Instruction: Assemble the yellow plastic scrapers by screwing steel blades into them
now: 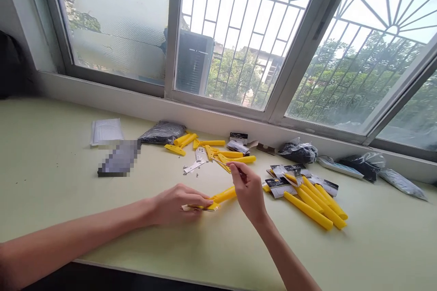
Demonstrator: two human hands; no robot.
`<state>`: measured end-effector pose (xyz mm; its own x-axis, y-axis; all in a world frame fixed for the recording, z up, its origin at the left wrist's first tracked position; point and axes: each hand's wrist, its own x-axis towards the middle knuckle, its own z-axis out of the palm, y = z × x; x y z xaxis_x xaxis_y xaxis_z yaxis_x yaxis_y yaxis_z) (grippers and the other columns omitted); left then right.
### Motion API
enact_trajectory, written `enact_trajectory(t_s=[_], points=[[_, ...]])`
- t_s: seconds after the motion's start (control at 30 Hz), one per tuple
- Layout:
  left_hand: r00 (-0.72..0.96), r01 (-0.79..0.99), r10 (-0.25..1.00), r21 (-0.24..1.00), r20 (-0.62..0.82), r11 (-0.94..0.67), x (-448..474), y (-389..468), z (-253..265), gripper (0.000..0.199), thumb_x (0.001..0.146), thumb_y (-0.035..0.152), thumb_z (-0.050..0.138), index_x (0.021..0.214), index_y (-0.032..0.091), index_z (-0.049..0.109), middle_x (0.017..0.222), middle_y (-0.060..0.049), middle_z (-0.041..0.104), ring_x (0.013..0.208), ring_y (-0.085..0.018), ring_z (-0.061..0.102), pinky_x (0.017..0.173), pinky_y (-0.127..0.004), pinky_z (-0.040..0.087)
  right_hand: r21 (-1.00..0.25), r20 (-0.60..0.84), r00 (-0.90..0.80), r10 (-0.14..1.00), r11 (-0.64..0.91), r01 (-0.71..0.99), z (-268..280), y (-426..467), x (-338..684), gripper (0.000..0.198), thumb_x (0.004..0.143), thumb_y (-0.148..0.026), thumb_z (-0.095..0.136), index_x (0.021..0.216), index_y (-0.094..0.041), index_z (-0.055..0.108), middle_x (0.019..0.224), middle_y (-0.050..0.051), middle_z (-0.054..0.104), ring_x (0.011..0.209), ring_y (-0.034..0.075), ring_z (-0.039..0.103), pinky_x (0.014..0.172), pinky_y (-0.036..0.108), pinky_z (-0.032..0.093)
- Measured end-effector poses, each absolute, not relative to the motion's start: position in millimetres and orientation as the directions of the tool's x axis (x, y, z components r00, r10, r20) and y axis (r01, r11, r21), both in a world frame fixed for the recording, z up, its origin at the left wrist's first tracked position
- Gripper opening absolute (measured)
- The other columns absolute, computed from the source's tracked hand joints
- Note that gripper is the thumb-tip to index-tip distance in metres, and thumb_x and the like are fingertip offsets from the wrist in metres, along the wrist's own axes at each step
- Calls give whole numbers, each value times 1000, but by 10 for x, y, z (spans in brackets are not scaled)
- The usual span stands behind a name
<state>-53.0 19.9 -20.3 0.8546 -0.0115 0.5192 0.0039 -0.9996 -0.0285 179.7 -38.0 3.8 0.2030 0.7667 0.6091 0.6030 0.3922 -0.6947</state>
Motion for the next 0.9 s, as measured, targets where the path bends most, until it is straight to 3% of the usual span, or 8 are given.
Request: enact_trajectory(t_s=[0.07,0.33,0.9], points=[[849,17,9,-11,529,-1000,-525,214,-211,31,95,9,49,118,18,68,93,-4,76,71,-12,69,66,-19,50,-695,599,195,776,384,608,79,-432,1862,37,102,-49,54,110,-18,71,76,2,65,57,14,48,50,26,37],[861,-33,-63,-70,505,-997,-515,199,-240,25,94,12,53,109,24,70,82,-1,71,67,-14,66,51,-27,37,-634,476,-43,878,377,675,-42,-160,1694,33,100,-45,56,93,-19,75,81,5,73,72,20,63,64,29,46],[867,-21,-75,-116,492,-993,-517,191,-242,24,96,14,53,112,23,69,85,0,71,71,-13,69,49,-28,37,-593,487,-70,870,388,706,-160,-160,1592,30,101,-39,51,95,-19,73,91,7,76,76,21,65,67,30,47]])
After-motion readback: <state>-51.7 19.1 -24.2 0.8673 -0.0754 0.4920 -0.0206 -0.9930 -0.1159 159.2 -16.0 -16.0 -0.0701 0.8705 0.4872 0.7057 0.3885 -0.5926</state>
